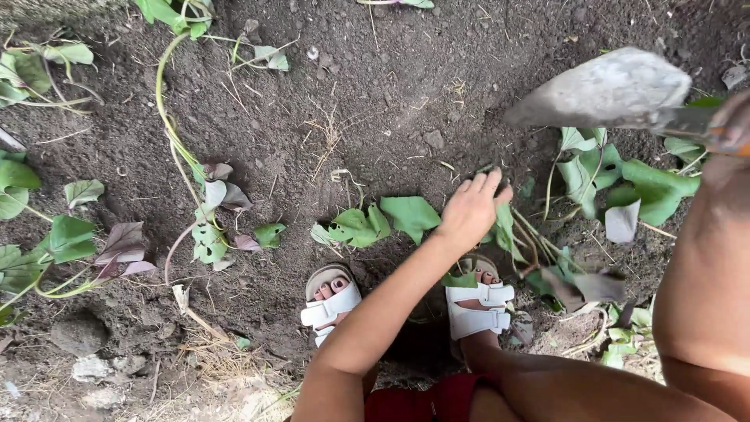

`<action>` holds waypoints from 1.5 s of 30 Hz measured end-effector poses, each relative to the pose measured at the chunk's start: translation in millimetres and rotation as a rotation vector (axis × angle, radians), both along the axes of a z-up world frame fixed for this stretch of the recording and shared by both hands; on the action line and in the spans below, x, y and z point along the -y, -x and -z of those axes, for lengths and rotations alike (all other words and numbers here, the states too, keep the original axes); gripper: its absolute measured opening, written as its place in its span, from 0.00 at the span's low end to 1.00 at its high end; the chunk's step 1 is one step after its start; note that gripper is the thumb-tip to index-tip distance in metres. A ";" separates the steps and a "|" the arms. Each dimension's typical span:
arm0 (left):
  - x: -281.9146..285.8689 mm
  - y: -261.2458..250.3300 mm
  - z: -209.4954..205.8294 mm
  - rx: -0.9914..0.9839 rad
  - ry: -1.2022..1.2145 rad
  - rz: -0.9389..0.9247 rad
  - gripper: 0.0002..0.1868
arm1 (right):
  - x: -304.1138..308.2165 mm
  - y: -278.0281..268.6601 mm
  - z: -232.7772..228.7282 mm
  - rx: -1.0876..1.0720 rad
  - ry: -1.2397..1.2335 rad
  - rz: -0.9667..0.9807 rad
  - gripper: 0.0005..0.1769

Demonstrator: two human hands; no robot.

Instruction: Planting sweet potato cuttings into a garden bed using a hand trowel and bare hands.

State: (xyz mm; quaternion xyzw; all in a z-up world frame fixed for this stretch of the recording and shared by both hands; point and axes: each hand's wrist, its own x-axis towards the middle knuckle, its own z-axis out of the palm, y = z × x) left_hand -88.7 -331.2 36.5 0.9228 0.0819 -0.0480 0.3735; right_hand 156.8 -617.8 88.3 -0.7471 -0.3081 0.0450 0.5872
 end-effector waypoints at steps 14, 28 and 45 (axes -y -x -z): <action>58.1 -7.3 12.1 0.035 -0.849 0.442 0.16 | -298.6 63.8 -114.6 -0.317 -0.455 -0.416 0.16; 71.5 18.2 0.2 -0.121 -0.724 0.334 0.07 | -127.0 1.8 -70.0 -0.230 -0.324 -0.507 0.06; 50.5 7.5 -26.5 -0.182 -0.782 0.142 0.08 | -189.2 85.7 -108.3 -0.133 -0.312 -0.460 0.13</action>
